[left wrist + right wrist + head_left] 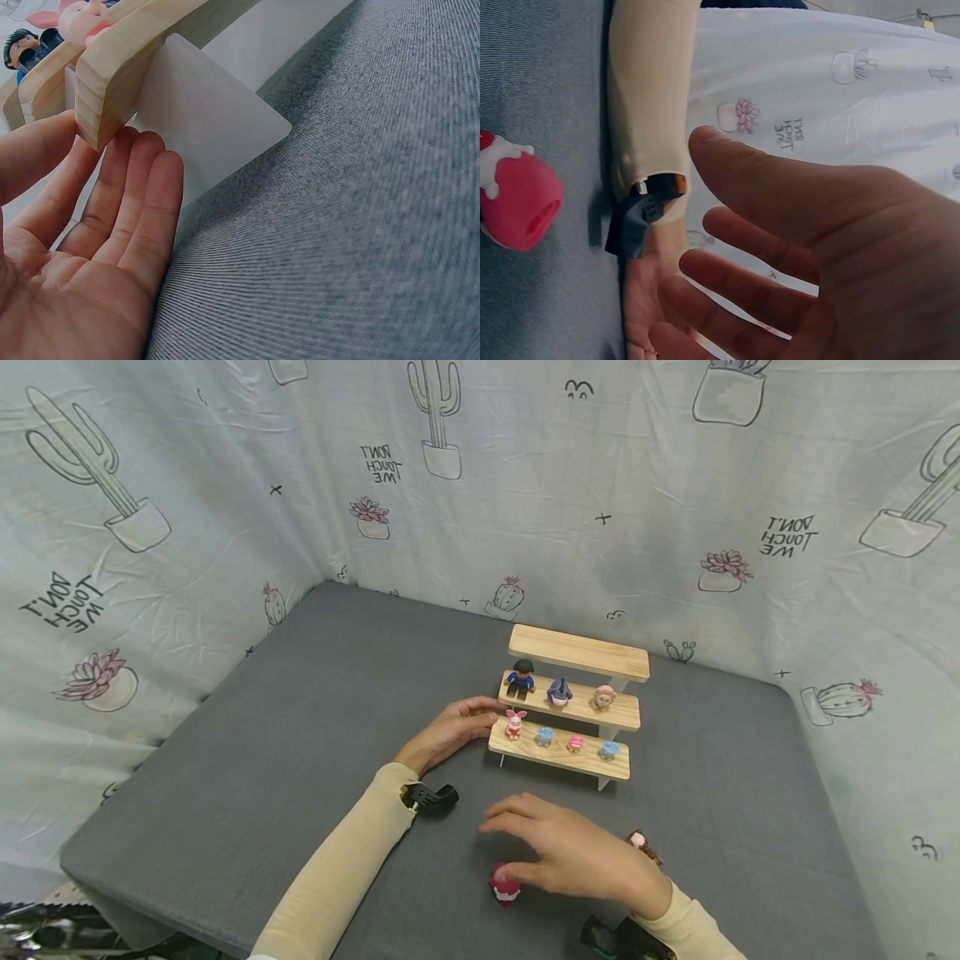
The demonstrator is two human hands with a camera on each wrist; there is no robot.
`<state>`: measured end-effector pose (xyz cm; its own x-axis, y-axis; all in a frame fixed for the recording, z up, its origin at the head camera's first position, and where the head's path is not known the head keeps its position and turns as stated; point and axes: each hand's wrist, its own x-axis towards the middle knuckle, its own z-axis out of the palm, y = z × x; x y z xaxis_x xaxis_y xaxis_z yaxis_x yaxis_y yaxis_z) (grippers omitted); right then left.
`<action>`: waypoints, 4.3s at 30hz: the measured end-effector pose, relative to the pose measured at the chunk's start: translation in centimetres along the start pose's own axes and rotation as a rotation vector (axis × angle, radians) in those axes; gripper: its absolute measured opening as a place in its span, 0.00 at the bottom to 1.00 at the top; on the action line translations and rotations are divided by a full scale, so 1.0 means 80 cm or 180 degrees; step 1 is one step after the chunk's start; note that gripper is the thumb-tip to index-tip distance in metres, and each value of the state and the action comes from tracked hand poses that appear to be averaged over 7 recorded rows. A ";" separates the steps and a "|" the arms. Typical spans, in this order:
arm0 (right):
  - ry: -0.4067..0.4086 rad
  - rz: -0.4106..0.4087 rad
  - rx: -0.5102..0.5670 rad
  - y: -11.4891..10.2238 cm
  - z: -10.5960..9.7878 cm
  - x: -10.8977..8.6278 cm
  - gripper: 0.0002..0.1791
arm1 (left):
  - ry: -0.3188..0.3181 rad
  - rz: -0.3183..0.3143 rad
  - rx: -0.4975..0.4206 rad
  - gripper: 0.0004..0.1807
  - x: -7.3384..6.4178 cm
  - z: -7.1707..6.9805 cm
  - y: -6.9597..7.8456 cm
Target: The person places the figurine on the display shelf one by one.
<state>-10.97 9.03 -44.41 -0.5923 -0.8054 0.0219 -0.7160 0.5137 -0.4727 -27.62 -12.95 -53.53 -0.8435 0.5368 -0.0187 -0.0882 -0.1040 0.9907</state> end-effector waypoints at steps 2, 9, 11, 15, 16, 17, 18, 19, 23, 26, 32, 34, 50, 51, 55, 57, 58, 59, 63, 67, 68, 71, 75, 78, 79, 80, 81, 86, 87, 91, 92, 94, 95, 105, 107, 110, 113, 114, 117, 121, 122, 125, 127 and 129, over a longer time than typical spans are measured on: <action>-0.0049 0.0004 -0.0002 0.001 0.003 0.001 0.25 | 0.0004 0.0004 -0.0010 0.22 0.000 0.000 0.000; -0.0218 -0.0100 -0.0024 0.002 0.018 0.004 0.25 | 0.0004 -0.0004 -0.0009 0.22 0.000 0.001 0.001; -0.0224 -0.0158 -0.0052 0.003 0.022 0.005 0.26 | 0.0009 -0.0025 -0.0005 0.22 0.000 0.001 0.001; -0.0199 -0.0219 -0.0157 0.005 0.029 0.005 0.26 | 0.0031 -0.0060 -0.0001 0.23 0.001 0.001 0.000; -0.0194 -0.0214 -0.0176 0.006 0.031 0.005 0.26 | 0.0030 -0.0060 -0.0005 0.23 0.001 0.001 0.000; -0.0192 -0.0207 -0.0199 0.006 0.032 0.005 0.25 | 0.0027 -0.0057 -0.0004 0.23 0.001 0.001 0.000; -0.0199 -0.0192 -0.0214 0.006 0.033 0.005 0.25 | 0.0025 -0.0050 -0.0011 0.23 0.001 0.001 0.000; -0.0212 -0.0171 -0.0215 0.006 0.035 0.005 0.25 | 0.0024 -0.0044 -0.0015 0.23 0.001 0.001 0.000; -0.0344 -0.0089 -0.0204 0.007 0.040 0.005 0.24 | 0.0002 -0.0017 -0.0032 0.23 0.001 0.001 0.000; -0.0441 -0.0056 -0.0208 0.008 0.044 0.006 0.24 | -0.0002 -0.0009 -0.0037 0.23 0.000 0.001 0.000; -0.0450 -0.0009 -0.0248 0.008 0.047 0.006 0.22 | -0.0017 -0.0021 -0.0064 0.22 0.001 0.001 0.000; -0.0447 0.0025 -0.0252 0.007 0.047 0.005 0.21 | -0.0014 -0.0036 -0.0071 0.22 0.001 0.001 0.000; -0.0517 -0.0093 -0.0195 0.006 0.044 0.000 0.14 | -0.0019 -0.0030 -0.0054 0.21 -0.001 0.000 0.002; -0.0504 -0.0111 -0.0199 0.007 0.045 0.000 0.13 | -0.0007 -0.0040 -0.0045 0.21 -0.001 0.000 0.002; -0.0456 -0.0140 -0.0197 0.008 0.047 -0.001 0.12 | 0.0002 -0.0076 -0.0032 0.21 -0.001 0.002 0.002; -0.0445 -0.0134 -0.0178 0.008 0.048 -0.001 0.11 | -0.0014 -0.0074 -0.0022 0.21 -0.001 0.002 0.003; -0.0442 -0.0135 -0.0165 0.009 0.048 0.000 0.11 | -0.0012 -0.0081 -0.0026 0.21 -0.001 0.002 0.003; -0.0447 -0.0132 -0.0136 0.009 0.049 0.000 0.11 | -0.0016 -0.0081 -0.0026 0.20 -0.002 0.003 0.004; -0.0444 -0.0212 -0.0035 0.010 0.049 0.002 0.11 | -0.0016 -0.0084 -0.0029 0.21 -0.002 0.003 0.005; -0.0352 -0.0364 -0.0062 0.010 0.050 0.003 0.11 | 0.0004 -0.0099 -0.0043 0.22 -0.003 0.003 0.005; -0.0318 -0.0396 -0.0084 0.010 0.050 0.003 0.11 | 0.0005 -0.0103 -0.0046 0.22 -0.002 0.003 0.005; -0.0221 -0.0448 -0.0143 0.010 0.050 0.002 0.12 | 0.0013 -0.0103 -0.0056 0.22 -0.002 0.003 0.004; -0.0145 -0.0372 -0.0141 0.010 0.050 0.001 0.11 | -0.0072 -0.0046 -0.0024 0.21 -0.002 0.002 0.003; -0.0117 -0.0243 -0.0088 0.010 0.049 0.001 0.12 | -0.0134 -0.0008 -0.0011 0.21 -0.002 0.002 0.002; -0.0111 -0.0199 -0.0055 0.010 0.047 0.001 0.12 | -0.0139 -0.0002 -0.0015 0.21 -0.001 0.002 0.002; -0.0115 -0.0151 -0.0007 0.010 0.046 0.001 0.12 | -0.0141 0.0004 -0.0013 0.21 -0.001 0.002 0.001; -0.0122 -0.0101 0.0052 0.010 0.044 0.002 0.13 | -0.0139 0.0003 -0.0015 0.21 -0.001 0.002 0.001; -0.0146 0.0059 0.0352 0.012 0.035 0.004 0.17 | -0.0122 -0.0020 -0.0009 0.20 0.000 0.002 0.001; -0.0126 0.0064 0.0389 0.012 0.034 0.004 0.18 | -0.0119 -0.0028 -0.0012 0.20 0.000 0.002 0.001; 0.0061 0.0002 0.0441 0.014 0.028 0.003 0.19 | -0.0131 -0.0027 -0.0018 0.20 0.000 0.002 0.001; 0.0120 -0.0027 0.0441 0.014 0.026 0.003 0.20 | -0.0134 -0.0019 -0.0016 0.20 -0.001 0.002 0.001; 0.0226 -0.0059 0.0452 0.014 0.023 0.002 0.20 | -0.0137 -0.0003 -0.0013 0.20 -0.001 0.002 0.002; 0.0263 -0.0057 0.0464 0.014 0.022 0.002 0.20 | -0.0133 0.0004 -0.0012 0.20 -0.002 0.002 0.002; 0.0604 -0.0005 0.0548 0.017 0.013 0.001 0.19 | -0.0081 0.0012 -0.0013 0.20 -0.003 0.002 0.004; 0.0672 0.0003 0.0596 0.018 0.011 0.000 0.19 | -0.0081 0.0009 -0.0003 0.20 -0.004 0.002 0.005; 0.0743 0.0025 0.0671 0.020 0.007 -0.002 0.19 | -0.0098 0.0007 0.0007 0.20 -0.004 0.002 0.005; 0.0787 0.0085 0.0726 0.023 0.002 -0.004 0.20 | -0.0108 -0.0003 0.0013 0.20 -0.004 0.001 0.004; 0.0804 0.0111 0.0730 0.024 -0.001 -0.005 0.20 | -0.0108 -0.0001 0.0014 0.20 -0.003 0.001 0.004; 0.0879 0.0135 0.0723 0.026 -0.006 -0.007 0.21 | -0.0107 0.0011 0.0000 0.20 -0.002 0.000 0.002; 0.0977 0.0135 0.0725 0.029 -0.014 -0.010 0.21 | -0.0097 0.0034 -0.0019 0.20 -0.001 0.000 0.000; 0.0997 0.0128 0.0734 0.030 -0.015 -0.010 0.21 | -0.0097 0.0032 -0.0023 0.20 -0.001 0.000 0.000; 0.1055 0.0133 0.0748 0.031 -0.019 -0.011 0.20 | -0.0093 0.0018 -0.0019 0.19 -0.001 0.001 0.001; 0.1076 0.0171 0.0779 0.032 -0.020 -0.011 0.19 | -0.0098 0.0007 -0.0004 0.19 -0.001 0.001 0.002; 0.1094 0.0225 0.0835 0.031 -0.021 -0.010 0.19 | -0.0102 -0.0009 0.0017 0.19 -0.001 0.002 0.003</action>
<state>-12.88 11.48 -44.13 -0.7568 -0.6029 0.2524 -0.5774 0.4358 -0.6904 -27.49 -12.91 -53.24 -0.8258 0.5638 -0.0174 -0.0878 -0.0981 0.9913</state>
